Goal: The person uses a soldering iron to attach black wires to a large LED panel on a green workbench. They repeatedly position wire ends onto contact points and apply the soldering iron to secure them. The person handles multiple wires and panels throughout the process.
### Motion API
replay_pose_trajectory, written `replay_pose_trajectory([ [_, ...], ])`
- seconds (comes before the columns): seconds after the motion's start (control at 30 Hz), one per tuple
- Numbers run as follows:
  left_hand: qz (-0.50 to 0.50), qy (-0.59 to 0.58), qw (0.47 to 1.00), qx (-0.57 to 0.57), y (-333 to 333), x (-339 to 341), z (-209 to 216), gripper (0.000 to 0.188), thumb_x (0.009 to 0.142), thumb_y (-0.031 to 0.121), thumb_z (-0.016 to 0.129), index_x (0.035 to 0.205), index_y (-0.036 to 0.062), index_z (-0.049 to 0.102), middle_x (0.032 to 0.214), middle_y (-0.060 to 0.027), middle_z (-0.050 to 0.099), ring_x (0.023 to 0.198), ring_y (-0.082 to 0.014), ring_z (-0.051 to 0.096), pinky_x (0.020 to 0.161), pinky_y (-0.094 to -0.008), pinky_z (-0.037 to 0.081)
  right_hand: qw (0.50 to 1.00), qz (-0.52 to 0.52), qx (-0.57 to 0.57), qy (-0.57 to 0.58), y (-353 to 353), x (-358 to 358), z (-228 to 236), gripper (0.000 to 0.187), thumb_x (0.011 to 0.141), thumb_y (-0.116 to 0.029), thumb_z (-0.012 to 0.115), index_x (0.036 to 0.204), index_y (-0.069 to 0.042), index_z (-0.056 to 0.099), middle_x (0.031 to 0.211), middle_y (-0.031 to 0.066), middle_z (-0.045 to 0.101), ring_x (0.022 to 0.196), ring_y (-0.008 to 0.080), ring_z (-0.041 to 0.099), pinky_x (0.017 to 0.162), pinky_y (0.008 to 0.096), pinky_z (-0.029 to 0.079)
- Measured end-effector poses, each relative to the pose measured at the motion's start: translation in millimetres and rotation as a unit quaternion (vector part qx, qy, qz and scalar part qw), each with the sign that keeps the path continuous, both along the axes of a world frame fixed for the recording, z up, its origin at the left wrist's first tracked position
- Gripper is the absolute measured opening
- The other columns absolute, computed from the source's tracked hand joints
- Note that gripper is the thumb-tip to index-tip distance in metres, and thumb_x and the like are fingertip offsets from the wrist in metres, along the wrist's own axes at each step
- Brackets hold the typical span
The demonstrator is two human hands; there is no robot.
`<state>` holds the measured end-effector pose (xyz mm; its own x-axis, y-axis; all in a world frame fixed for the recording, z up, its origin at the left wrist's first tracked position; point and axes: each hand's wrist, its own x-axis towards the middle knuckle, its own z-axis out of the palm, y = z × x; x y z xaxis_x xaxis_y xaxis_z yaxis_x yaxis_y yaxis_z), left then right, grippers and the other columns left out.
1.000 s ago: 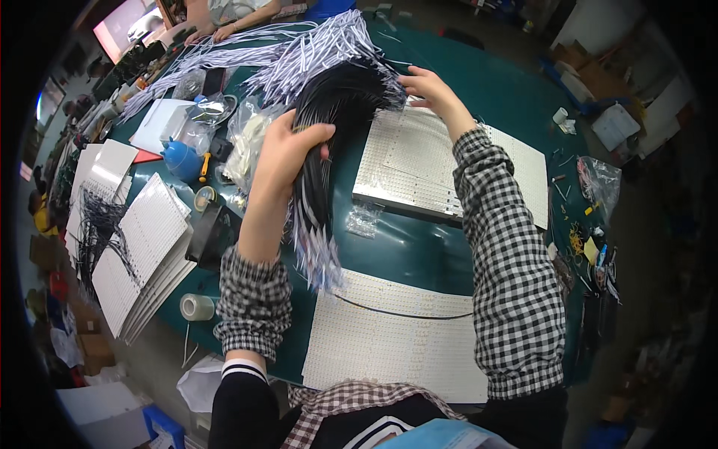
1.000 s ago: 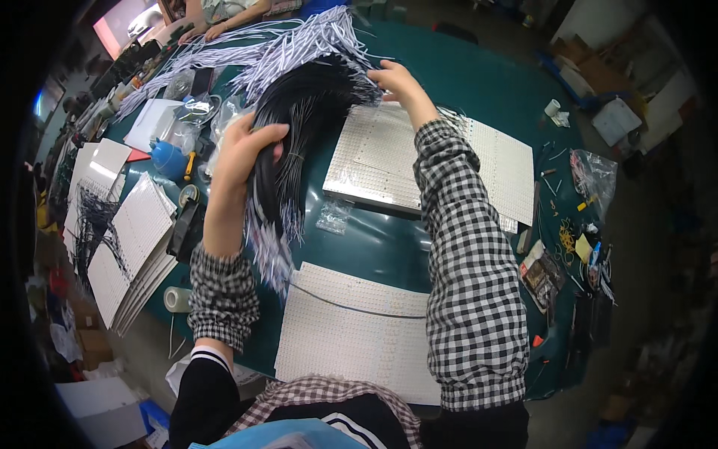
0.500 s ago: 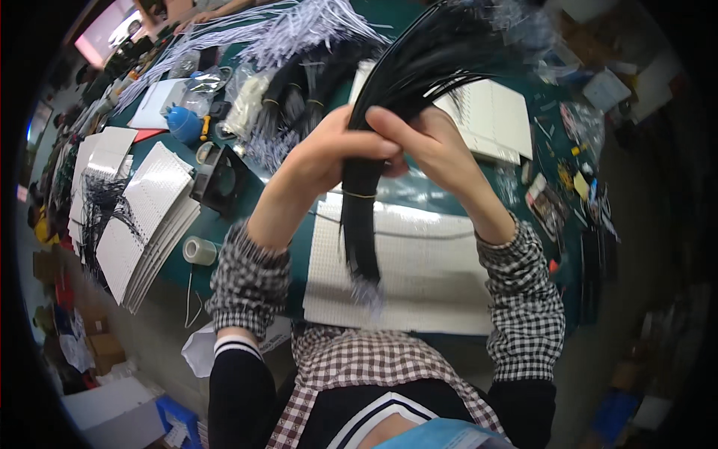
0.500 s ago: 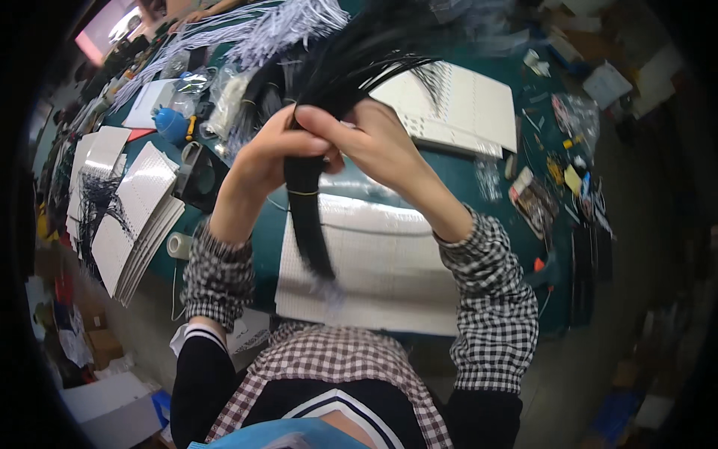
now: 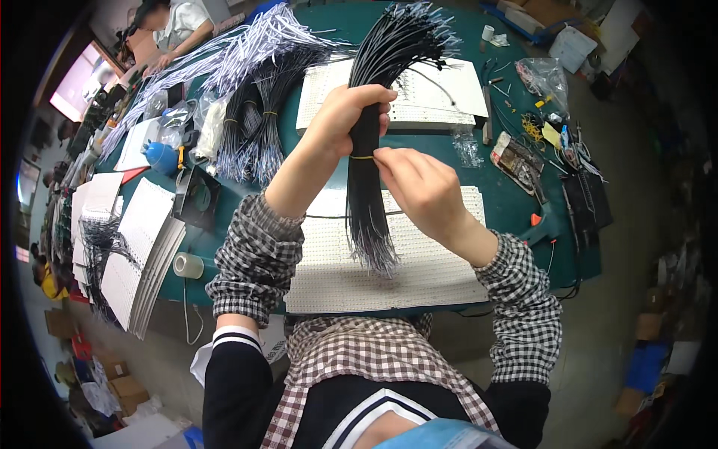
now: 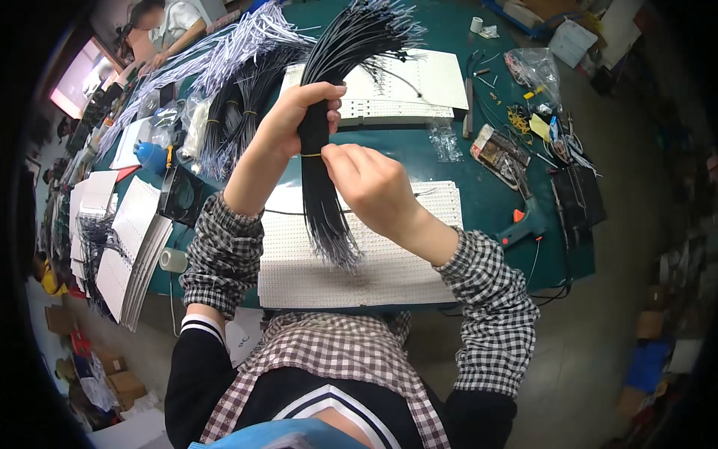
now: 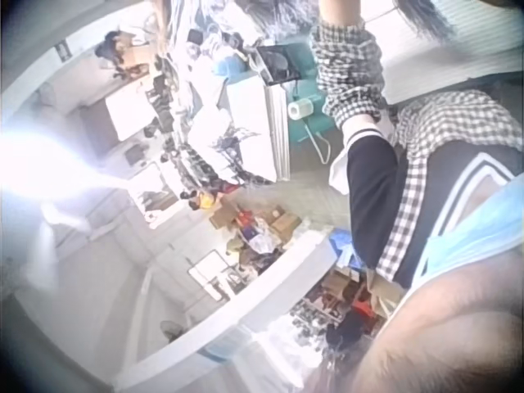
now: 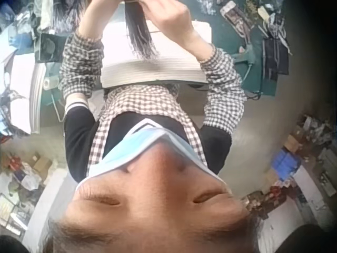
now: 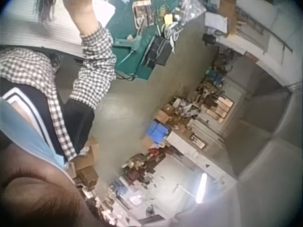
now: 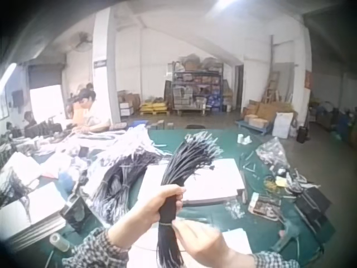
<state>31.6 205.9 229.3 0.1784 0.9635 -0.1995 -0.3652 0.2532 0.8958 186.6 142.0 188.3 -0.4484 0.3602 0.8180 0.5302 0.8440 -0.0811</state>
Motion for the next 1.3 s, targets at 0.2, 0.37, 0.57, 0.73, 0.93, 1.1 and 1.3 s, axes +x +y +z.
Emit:
replay_pose_trajectory([
  [0.2, 0.028, 0.031, 0.999, 0.003, 12, 12, -12, 0.011, 0.075, 0.008, 0.069, 0.073, 0.0007, 0.06, 0.064, -0.0055, 0.057, 0.054, -0.0155, 0.055, 0.048, -0.0279, 0.044, 0.998, -0.025, -0.002, -0.065, 18, 6, -3, 0.016, 0.071, -0.007, 0.068, 0.084, -0.004, 0.058, 0.065, 0.0053, 0.053, 0.057, 0.0205, 0.058, 0.051, 0.0321, 0.047],
  [0.37, -0.025, -0.034, 0.998, -0.049, 26, -1, 0, 0.014, 0.076, 0.008, 0.07, 0.077, 0.0013, 0.058, 0.066, -0.0048, 0.055, 0.052, -0.0122, 0.053, 0.048, -0.0262, 0.046, 0.965, 0.188, -0.18, -0.021, 10, 9, -6, 0.015, 0.062, -0.005, 0.064, 0.074, -0.007, 0.055, 0.065, 0.0074, 0.057, 0.057, 0.025, 0.06, 0.05, 0.0349, 0.048],
  [0.57, -0.086, 0.001, 0.994, 0.069, 96, -60, 69, 0.02, 0.083, 0.012, 0.067, 0.07, 0.0093, 0.052, 0.062, 0.0036, 0.051, 0.051, -0.0025, 0.051, 0.047, -0.0153, 0.042, 0.873, 0.335, -0.329, -0.129, -52, 37, -10, 0.015, 0.065, -0.008, 0.063, 0.076, -0.004, 0.054, 0.066, 0.0081, 0.054, 0.062, 0.0247, 0.059, 0.053, 0.0344, 0.049],
  [0.73, -0.18, 0.221, 0.951, 0.122, 90, -118, 121, 0.017, 0.082, 0.014, 0.063, 0.072, 0.0072, 0.051, 0.06, 0.0037, 0.048, 0.046, -0.0024, 0.044, 0.042, -0.0171, 0.035, 0.943, -0.046, -0.325, 0.042, 74, 130, 5, 0.015, 0.065, -0.01, 0.069, 0.078, -0.004, 0.062, 0.072, 0.0086, 0.061, 0.063, 0.016, 0.06, 0.058, 0.0307, 0.049],
  [0.93, -0.297, 0.278, 0.911, 0.069, 71, -70, 42, 0.016, 0.071, 0.004, 0.065, 0.082, -0.0014, 0.056, 0.058, -0.0019, 0.051, 0.042, -0.0082, 0.045, 0.038, -0.0227, 0.036, 0.87, -0.413, -0.267, -0.027, 231, 331, -32, 0.051, 0.072, -0.032, 0.073, 0.116, -0.009, 0.061, 0.102, 0.0162, 0.068, 0.096, 0.0304, 0.065, 0.083, 0.0389, 0.05],
  [1.1, -0.359, 0.239, 0.902, 0.022, 68, -56, -14, 0.026, 0.069, 0.004, 0.065, 0.093, -0.0045, 0.058, 0.061, -0.0039, 0.052, 0.044, -0.0104, 0.048, 0.039, -0.0237, 0.036, 0.87, -0.391, -0.301, -0.005, 213, 354, -41, 0.058, 0.076, -0.041, 0.071, 0.121, -0.006, 0.061, 0.114, 0.0175, 0.065, 0.107, 0.0283, 0.062, 0.089, 0.0353, 0.047],
  [1.3, -0.374, 0.3, 0.877, 0.029, 79, -47, -53, 0.026, 0.072, 0.01, 0.067, 0.094, -0.0023, 0.057, 0.062, -0.0035, 0.055, 0.05, -0.0106, 0.052, 0.046, -0.0233, 0.041, 0.809, -0.304, -0.492, 0.105, 68, 315, -18, 0.035, 0.086, -0.013, 0.068, 0.118, -0.001, 0.061, 0.1, 0.0077, 0.067, 0.091, 0.0115, 0.062, 0.08, 0.0236, 0.049],
])
